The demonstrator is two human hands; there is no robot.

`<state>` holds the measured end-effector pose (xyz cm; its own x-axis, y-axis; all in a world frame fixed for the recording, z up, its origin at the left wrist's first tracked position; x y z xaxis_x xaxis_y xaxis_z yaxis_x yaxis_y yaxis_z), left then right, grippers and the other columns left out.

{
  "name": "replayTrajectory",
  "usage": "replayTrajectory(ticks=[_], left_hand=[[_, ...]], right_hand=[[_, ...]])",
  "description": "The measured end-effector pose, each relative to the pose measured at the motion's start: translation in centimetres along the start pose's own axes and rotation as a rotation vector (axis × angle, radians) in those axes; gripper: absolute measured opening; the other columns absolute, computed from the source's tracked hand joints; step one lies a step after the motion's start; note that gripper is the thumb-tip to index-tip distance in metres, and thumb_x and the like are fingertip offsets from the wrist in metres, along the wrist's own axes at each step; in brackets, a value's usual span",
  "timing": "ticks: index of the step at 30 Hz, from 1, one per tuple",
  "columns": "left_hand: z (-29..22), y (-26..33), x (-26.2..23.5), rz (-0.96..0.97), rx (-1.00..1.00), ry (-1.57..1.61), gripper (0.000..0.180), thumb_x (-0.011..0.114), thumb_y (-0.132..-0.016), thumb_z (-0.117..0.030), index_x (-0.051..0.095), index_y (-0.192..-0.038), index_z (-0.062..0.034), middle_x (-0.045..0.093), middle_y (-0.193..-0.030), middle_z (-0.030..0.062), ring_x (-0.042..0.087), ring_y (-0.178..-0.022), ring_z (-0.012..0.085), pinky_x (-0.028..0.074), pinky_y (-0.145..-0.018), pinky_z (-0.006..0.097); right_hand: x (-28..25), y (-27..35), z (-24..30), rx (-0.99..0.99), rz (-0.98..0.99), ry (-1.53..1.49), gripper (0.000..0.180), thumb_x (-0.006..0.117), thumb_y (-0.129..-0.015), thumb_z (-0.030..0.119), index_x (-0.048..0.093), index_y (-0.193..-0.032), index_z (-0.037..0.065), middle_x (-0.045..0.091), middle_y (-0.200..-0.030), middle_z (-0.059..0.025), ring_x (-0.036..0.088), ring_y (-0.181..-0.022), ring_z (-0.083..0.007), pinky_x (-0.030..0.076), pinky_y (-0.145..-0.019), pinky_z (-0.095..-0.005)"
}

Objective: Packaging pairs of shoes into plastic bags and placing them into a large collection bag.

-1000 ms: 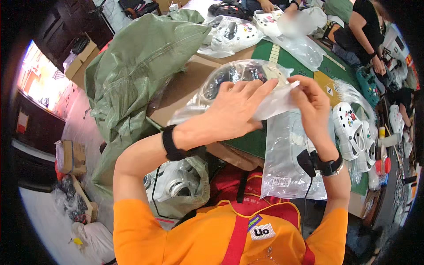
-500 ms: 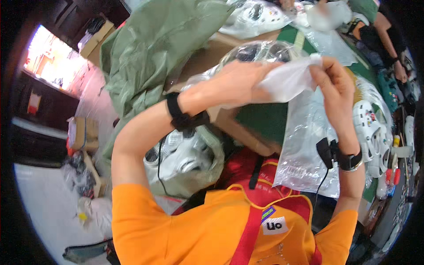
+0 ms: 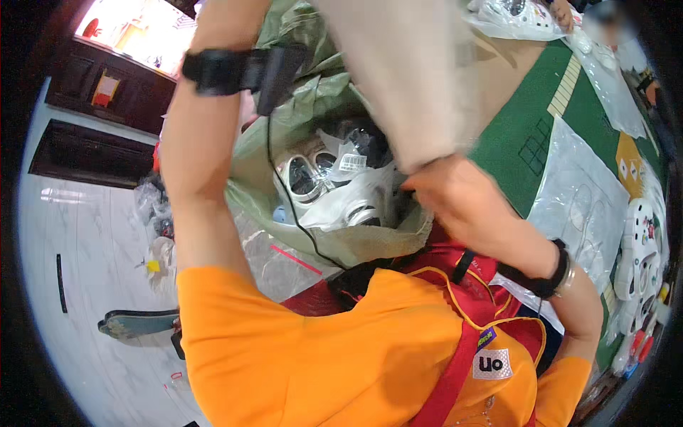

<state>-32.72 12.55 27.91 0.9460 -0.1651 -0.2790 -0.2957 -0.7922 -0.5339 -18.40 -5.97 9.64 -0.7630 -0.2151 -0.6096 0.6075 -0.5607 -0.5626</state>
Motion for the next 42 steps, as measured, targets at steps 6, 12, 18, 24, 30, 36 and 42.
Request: replayTrajectory(ticks=[6,12,18,24,30,36,42], left_hand=[[-3.8,8.9,-9.3,-0.097,-0.037,-0.112,0.026,0.061,-0.083,-0.010,0.056,-0.105,0.0014,0.062,-0.094,0.0085,0.060,-0.080,0.0156,0.052,-0.072,0.027],[3.9,17.9,-17.4,-0.446,-0.266,-0.205,0.024,0.052,-0.088,-0.024,0.059,-0.093,-0.0016,0.062,-0.082,0.0082,0.060,-0.075,0.0189,0.048,-0.066,0.031],[7.2,24.5,-17.6,-0.676,-0.438,-0.339,0.022,0.054,-0.088,-0.023,0.060,-0.086,-0.0019,0.055,-0.075,-0.0021,0.047,-0.065,0.0047,0.035,-0.054,0.020],[5.7,23.4,-10.6,-0.305,-0.360,-0.435,0.022,0.054,-0.089,-0.021,0.061,-0.100,-0.0028,0.057,-0.081,-0.0054,0.048,-0.070,0.0017,0.038,-0.061,0.019],[6.9,22.5,-11.8,-0.172,-0.351,-0.149,0.025,0.052,-0.089,-0.018,0.060,-0.103,0.0011,0.062,-0.095,0.0013,0.056,-0.086,0.0094,0.044,-0.075,0.024],[13.5,25.1,-10.8,0.409,-0.567,-0.554,0.026,0.046,-0.087,-0.011,0.059,-0.109,-0.0071,0.062,-0.101,0.0045,0.055,-0.093,0.0118,0.043,-0.082,0.026],[18.9,33.8,-16.3,-0.400,-0.794,0.026,0.021,0.050,-0.086,-0.016,0.062,-0.100,-0.0050,0.061,-0.083,0.0010,0.055,-0.072,0.0092,0.045,-0.061,0.026]], right_hand=[[11.3,3.8,0.0,-0.006,0.462,0.073,0.036,0.058,-0.080,0.026,0.051,-0.111,0.007,0.056,-0.102,-0.0124,0.053,-0.096,-0.0258,0.039,-0.078,-0.0390],[15.1,6.0,-1.3,0.106,0.947,0.203,0.041,0.055,-0.079,0.024,0.049,-0.116,0.008,0.062,-0.076,-0.0086,0.061,-0.072,-0.0253,0.044,-0.064,-0.0393],[13.1,6.5,1.6,-0.185,0.740,0.031,0.025,0.054,-0.073,0.013,0.056,-0.098,0.012,0.057,-0.067,-0.0077,0.061,-0.068,-0.0260,0.048,-0.056,-0.0385],[11.7,6.6,-0.3,-0.066,0.772,0.087,0.021,0.051,-0.074,0.008,0.054,-0.096,0.007,0.059,-0.072,-0.0102,0.061,-0.069,-0.0277,0.048,-0.057,-0.0383],[11.5,6.2,-0.5,-0.068,0.789,0.081,0.011,0.050,-0.075,0.008,0.051,-0.084,0.003,0.059,-0.072,-0.0127,0.062,-0.070,-0.0292,0.048,-0.058,-0.0384],[11.8,6.3,-0.3,-0.037,0.839,0.153,0.011,0.050,-0.075,0.007,0.049,-0.085,0.004,0.057,-0.067,-0.0128,0.060,-0.066,-0.0296,0.047,-0.056,-0.0398],[11.9,6.3,0.5,-0.163,0.742,0.164,0.011,0.051,-0.075,0.009,0.049,-0.086,0.008,0.055,-0.069,-0.0064,0.059,-0.068,-0.0248,0.048,-0.056,-0.0362]])
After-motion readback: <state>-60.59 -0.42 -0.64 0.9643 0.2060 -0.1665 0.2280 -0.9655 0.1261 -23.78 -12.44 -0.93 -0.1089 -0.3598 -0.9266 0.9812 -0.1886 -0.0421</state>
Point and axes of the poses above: each hand's wrist, its own y-axis away from the middle knuckle, its own x-axis out of the palm, z = x × y, the point moved 9 cm from there along -y, towards the middle knuckle
